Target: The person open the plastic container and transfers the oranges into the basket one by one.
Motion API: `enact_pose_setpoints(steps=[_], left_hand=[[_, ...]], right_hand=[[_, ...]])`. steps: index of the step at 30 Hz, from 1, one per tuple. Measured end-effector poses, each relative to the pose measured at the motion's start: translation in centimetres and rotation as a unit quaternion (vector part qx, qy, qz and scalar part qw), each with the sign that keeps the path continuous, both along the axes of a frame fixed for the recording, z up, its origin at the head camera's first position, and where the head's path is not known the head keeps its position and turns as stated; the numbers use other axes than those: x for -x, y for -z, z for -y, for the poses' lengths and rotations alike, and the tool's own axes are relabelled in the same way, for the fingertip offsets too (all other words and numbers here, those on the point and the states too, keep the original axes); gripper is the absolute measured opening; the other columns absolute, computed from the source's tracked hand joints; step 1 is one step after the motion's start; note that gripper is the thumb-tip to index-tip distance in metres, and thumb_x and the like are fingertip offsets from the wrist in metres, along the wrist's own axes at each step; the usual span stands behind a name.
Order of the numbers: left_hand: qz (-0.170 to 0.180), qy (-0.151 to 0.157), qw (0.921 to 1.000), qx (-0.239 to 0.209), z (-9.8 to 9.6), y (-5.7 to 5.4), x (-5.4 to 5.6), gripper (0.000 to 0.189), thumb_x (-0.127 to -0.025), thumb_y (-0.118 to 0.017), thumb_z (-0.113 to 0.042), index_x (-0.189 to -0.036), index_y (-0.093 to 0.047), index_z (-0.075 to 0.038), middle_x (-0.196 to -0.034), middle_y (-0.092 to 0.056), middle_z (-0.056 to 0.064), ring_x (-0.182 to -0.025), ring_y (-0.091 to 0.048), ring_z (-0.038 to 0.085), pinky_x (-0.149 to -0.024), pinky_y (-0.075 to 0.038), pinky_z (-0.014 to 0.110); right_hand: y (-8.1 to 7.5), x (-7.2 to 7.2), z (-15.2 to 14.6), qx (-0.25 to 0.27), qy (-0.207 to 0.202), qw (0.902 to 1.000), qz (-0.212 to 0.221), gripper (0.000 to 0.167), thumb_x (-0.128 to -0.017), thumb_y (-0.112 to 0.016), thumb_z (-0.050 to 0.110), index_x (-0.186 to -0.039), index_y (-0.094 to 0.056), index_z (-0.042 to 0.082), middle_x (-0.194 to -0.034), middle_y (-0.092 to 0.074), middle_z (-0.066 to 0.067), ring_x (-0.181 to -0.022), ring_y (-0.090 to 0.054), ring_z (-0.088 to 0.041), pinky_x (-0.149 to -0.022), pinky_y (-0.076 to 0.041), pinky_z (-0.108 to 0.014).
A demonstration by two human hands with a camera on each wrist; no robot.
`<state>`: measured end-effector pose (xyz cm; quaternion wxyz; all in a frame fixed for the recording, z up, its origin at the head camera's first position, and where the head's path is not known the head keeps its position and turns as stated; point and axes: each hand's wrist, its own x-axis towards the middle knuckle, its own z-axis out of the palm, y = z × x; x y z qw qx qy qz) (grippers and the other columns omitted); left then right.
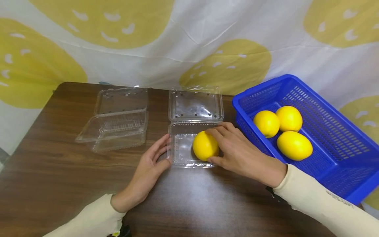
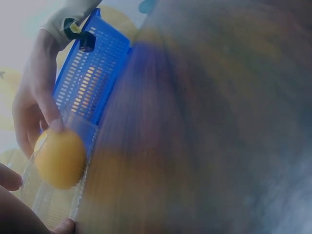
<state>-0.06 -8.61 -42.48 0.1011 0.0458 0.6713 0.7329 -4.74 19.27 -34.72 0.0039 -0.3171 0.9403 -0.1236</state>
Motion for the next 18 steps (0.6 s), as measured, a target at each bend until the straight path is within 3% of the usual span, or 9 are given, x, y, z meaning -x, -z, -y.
enact_pose_setpoints(steps=[9,18], left_hand=[[-0.006,0.001,1.0,0.005,-0.13,0.11,0.01,0.079,-0.097,-0.062,0.003,-0.171,-0.035,-0.003,-0.174,-0.04,0.015,-0.157,-0.042,0.036,-0.115,-0.044,0.016],[-0.005,-0.003,0.9998,0.016,-0.14,-0.04,0.02,0.078,-0.097,-0.062,0.004,-0.171,-0.036,-0.004,-0.174,-0.04,0.015,-0.156,-0.044,0.036,-0.113,-0.045,0.016]], right_hand=[[0.5,0.12,0.49,0.012,0.013,0.9998,0.006,0.077,-0.082,-0.098,0.037,-0.141,-0.064,0.001,-0.137,-0.071,-0.017,-0.139,-0.051,-0.043,-0.111,-0.049,-0.06],[0.69,0.16,0.5,0.02,0.008,0.9992,-0.034,0.074,-0.082,-0.094,0.04,-0.136,-0.066,-0.002,-0.129,-0.073,-0.023,-0.131,-0.056,-0.04,-0.11,-0.051,-0.056]])
